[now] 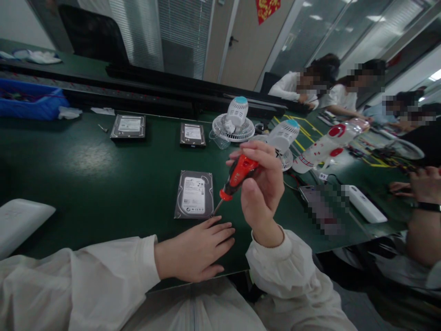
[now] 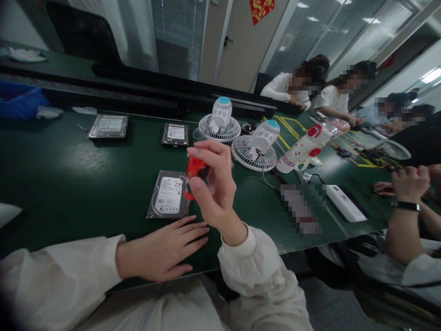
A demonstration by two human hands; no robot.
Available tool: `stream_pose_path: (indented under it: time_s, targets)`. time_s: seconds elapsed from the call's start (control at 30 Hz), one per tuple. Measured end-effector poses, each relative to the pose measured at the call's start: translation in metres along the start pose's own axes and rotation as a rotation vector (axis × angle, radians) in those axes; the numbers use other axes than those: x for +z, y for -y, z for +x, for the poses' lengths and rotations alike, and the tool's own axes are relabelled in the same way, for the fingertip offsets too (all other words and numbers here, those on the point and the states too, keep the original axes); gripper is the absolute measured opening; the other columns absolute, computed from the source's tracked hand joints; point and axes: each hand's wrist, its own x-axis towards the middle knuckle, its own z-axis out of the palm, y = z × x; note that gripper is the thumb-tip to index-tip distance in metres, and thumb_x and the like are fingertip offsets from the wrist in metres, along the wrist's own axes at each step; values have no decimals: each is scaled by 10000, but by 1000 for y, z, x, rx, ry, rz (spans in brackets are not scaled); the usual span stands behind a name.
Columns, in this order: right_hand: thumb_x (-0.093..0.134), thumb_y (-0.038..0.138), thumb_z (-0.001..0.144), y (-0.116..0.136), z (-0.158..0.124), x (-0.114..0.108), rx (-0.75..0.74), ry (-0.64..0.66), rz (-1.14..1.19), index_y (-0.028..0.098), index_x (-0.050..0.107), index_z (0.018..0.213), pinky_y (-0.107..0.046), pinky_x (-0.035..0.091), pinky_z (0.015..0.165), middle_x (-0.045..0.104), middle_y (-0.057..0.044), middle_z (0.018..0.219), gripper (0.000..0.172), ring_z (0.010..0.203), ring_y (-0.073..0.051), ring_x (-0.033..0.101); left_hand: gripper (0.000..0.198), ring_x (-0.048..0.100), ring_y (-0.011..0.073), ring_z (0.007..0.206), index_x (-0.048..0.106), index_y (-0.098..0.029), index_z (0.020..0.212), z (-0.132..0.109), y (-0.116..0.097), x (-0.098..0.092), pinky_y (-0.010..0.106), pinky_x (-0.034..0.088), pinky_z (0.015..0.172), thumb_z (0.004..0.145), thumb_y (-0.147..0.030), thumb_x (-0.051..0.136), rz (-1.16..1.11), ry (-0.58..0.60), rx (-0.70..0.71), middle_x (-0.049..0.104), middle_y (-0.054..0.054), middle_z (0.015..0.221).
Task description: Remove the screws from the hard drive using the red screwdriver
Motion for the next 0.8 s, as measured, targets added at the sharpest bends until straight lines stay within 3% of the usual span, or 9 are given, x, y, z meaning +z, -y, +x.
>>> stream_pose_path:
  time_s: [0.1, 0.3, 0.5, 0.67, 0.8]
  targets:
    - [458, 286, 993, -1, -1, 1, 41, 69, 88, 307, 575, 1335, -495, 586, 915, 578, -78, 1363, 362, 1143, -251, 646, 588, 496, 319, 1396, 527, -41, 1405, 0, 0, 0, 486, 292, 1212, 980, -448, 526, 0, -1, -1, 566, 215, 1467]
    - [740, 249, 816, -5, 1, 0, -89, -54, -6, 302, 646, 1236, -396, 612, 781, 639, -55, 1118, 434, 1053, -235, 622, 590, 498, 315, 1395, 530, -48, 1404, -1, 1, 1, 483, 302, 1209, 977, -455, 528, 1, -8, -1, 568, 210, 1466]
    - [502, 259, 966, -1, 0, -1, 15, 76, 71, 311, 601, 1339, -496, 595, 919, 594, -80, 1322, 389, 1185, -263, 609, 598, 495, 318, 1400, 516, -47, 1417, -1, 1, 2, 478, 286, 1219, 972, -445, 539, 3, -7, -1, 554, 215, 1479]
    - [707, 291, 847, -1, 0, -1, -73, -35, -15, 295, 685, 1220, -418, 602, 799, 562, -64, 1051, 374, 1037, -234, 579, 592, 488, 317, 1408, 516, -56, 1415, -1, 1, 2, 472, 277, 1221, 980, -457, 519, 10, 1, -3, 551, 211, 1484]
    - [500, 305, 960, -1, -1, -3, 12, 55, 47, 302, 636, 1305, -512, 581, 924, 577, -84, 1270, 371, 1151, -271, 600, 591, 483, 314, 1412, 511, -48, 1417, 0, 1, 2, 479, 276, 1225, 982, -449, 516, 1, 4, -2, 549, 209, 1487]
